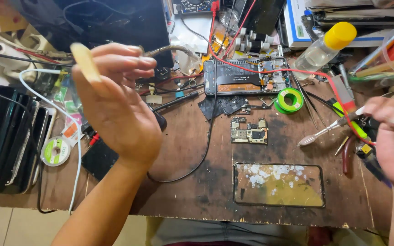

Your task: Heating a motherboard area with a heat gun, manipulating small components with tweezers, and testing circuits with a multimeter probe.

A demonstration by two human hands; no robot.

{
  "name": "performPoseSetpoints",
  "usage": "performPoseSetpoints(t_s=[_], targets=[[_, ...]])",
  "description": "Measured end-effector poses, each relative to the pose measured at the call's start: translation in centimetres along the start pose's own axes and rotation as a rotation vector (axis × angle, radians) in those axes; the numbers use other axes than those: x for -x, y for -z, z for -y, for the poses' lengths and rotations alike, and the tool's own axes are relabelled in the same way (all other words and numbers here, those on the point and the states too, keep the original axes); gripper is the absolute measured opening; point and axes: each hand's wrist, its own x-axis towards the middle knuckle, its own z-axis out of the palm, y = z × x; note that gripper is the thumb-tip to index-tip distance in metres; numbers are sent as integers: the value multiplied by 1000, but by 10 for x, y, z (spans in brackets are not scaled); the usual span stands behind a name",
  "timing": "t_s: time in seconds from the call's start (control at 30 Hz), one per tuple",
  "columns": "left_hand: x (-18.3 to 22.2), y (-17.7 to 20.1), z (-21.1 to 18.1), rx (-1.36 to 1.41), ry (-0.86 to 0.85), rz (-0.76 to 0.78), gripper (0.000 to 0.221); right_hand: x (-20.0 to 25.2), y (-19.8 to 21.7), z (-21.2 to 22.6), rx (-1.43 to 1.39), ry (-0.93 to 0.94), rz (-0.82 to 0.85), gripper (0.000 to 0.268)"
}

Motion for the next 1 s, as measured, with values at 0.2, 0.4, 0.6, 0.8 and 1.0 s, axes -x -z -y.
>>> performPoseSetpoints(t_s=[0.2,0.4,0.6,0.8,1.0], targets=[[-32,29,-29,193,409,-77,34,-37,-152,99,487,75,80,23],[-19,52,-27,-509,161,731,26,-41,-155,98,637,391,243,8],[11,59,8,-945,-99,937,40,-44,-148,86,738,530,304,13],[16,59,17,-1028,-186,924,30,-45,-147,83,734,528,271,11],[3,62,-8,-821,-10,892,32,-45,-146,82,727,522,280,10]])
